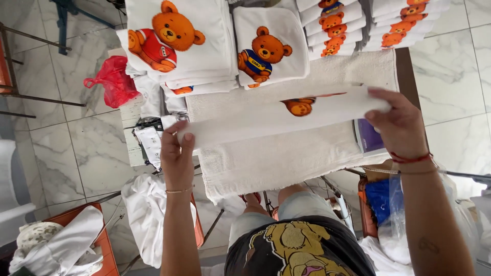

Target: Ironing white garments with bear prints and folding them into neat stacks on a work table.

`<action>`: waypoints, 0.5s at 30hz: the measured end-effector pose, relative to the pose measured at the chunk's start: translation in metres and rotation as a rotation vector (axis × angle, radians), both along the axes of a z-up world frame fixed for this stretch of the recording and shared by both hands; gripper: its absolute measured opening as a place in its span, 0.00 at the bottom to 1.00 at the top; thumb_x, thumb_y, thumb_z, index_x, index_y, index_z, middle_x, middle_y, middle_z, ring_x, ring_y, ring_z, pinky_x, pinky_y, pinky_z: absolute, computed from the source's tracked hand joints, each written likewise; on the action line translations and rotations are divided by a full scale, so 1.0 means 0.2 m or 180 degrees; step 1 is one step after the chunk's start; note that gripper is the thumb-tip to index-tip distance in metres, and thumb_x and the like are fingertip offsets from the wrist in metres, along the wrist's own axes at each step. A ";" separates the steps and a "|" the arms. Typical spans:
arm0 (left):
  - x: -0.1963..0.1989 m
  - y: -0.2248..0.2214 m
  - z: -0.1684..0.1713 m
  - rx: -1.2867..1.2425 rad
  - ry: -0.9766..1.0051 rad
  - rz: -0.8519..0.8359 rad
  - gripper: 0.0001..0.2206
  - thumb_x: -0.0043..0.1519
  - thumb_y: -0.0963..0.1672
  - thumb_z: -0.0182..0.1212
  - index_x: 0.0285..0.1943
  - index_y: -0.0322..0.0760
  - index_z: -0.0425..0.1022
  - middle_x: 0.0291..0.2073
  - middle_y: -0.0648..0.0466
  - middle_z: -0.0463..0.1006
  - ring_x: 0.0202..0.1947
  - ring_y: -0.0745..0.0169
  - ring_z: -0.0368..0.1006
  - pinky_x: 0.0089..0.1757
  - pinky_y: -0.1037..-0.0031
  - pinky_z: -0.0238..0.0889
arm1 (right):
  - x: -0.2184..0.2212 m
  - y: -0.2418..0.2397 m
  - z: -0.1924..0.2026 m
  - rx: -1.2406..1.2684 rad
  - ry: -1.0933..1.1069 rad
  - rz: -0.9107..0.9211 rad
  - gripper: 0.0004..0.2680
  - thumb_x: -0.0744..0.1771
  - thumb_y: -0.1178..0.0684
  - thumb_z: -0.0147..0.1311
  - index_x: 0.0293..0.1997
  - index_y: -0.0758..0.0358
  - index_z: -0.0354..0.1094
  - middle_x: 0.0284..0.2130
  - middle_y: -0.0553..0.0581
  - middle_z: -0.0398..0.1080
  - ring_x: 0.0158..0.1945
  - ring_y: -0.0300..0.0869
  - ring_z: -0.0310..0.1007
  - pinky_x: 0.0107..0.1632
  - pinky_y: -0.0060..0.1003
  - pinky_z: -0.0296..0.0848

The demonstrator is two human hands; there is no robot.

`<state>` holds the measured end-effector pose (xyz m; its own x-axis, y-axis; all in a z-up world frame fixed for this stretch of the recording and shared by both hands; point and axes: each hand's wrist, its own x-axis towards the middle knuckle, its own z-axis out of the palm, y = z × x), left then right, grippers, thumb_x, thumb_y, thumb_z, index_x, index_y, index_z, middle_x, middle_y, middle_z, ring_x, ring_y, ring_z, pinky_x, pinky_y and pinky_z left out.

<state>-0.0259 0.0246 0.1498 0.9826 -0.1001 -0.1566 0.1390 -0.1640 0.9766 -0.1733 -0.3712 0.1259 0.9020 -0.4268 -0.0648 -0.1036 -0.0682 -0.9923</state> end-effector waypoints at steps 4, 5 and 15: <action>-0.14 0.03 -0.05 0.1356 -0.0573 -0.0244 0.06 0.58 0.47 0.51 0.40 0.50 0.70 0.34 0.65 0.72 0.32 0.68 0.55 0.44 0.73 0.42 | -0.09 0.15 0.11 -0.0682 -0.0289 -0.0032 0.08 0.56 0.68 0.56 0.33 0.72 0.65 0.33 0.62 0.67 0.40 0.40 0.63 0.58 0.38 0.58; -0.19 0.04 -0.16 0.1364 -0.0540 -0.0234 0.06 0.58 0.47 0.51 0.40 0.50 0.70 0.34 0.65 0.72 0.32 0.68 0.55 0.44 0.73 0.42 | -0.16 0.17 0.00 -0.0673 -0.0262 -0.0013 0.08 0.56 0.68 0.56 0.33 0.72 0.65 0.33 0.62 0.67 0.40 0.40 0.63 0.58 0.38 0.58; -0.48 0.08 -0.77 0.2695 0.0566 -0.0297 0.12 0.51 0.52 0.56 0.41 0.57 0.62 0.34 0.66 0.73 0.43 0.59 0.61 0.52 0.55 0.35 | -0.46 0.32 -0.64 -0.0888 0.2109 -0.0673 0.08 0.57 0.51 0.53 0.35 0.56 0.62 0.29 0.57 0.65 0.38 0.48 0.65 0.43 0.47 0.61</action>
<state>-0.1225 0.0413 -0.0049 0.9301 0.0406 -0.3652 0.2277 -0.8437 0.4861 -0.2662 -0.3077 -0.0014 0.6085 -0.6669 -0.4300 -0.7124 -0.2204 -0.6662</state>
